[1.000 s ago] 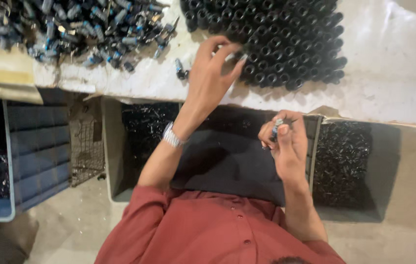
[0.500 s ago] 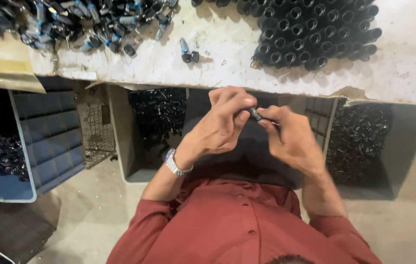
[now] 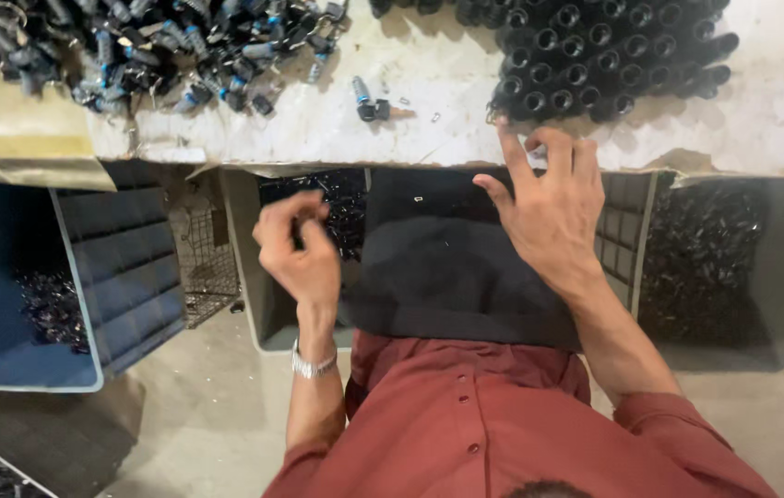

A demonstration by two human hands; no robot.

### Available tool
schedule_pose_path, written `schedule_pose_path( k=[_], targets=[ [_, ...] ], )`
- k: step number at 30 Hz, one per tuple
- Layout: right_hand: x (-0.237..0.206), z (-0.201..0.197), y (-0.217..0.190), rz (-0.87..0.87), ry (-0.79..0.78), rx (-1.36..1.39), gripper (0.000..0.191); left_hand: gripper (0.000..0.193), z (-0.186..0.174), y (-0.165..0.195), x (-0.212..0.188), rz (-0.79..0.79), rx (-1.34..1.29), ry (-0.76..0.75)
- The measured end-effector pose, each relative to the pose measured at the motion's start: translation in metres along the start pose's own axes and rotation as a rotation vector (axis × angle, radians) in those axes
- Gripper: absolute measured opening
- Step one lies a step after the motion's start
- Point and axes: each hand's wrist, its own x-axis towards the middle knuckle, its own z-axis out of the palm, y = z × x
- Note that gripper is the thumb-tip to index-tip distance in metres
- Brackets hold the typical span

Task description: The person stands at a workbench and repeatedly picks a black cylindrical component from a pile, takes a small metal insert, presses and twists the insert into the component by hand, and places the assembled unit on the table. They continue this assembly cycle one piece at a time, occasionally reaching into bins of parts.

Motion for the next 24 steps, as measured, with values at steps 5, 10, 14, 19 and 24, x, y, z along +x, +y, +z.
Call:
schedule_pose_path(
  k=[5, 10, 14, 19, 24],
  targets=[
    [0.001, 0.007, -0.003, 0.042, 0.063, 0.151, 0.032, 0.039, 0.051, 0.021, 0.042, 0.47, 0.616, -0.003],
    [0.001, 0.011, 0.009, 0.24, 0.159, 0.509, 0.015, 0.025, 0.065, 0.043, 0.057, 0.596, 0.541, -0.043],
    [0.004, 0.008, 0.008, 0.21, 0.141, 0.417, 0.02, 0.023, 0.049, 0.037, 0.041, 0.562, 0.166, -0.157],
    [0.0, 0.003, 0.001, -0.198, 0.097, -0.002, 0.045, 0.03, 0.046, 0.031, 0.007, -0.044, -0.784, -0.307],
    [-0.011, 0.003, 0.006, 0.212, 0.315, 0.74, 0.021, 0.033, 0.056, 0.037, -0.006, -0.017, -0.852, -0.439]
  ],
)
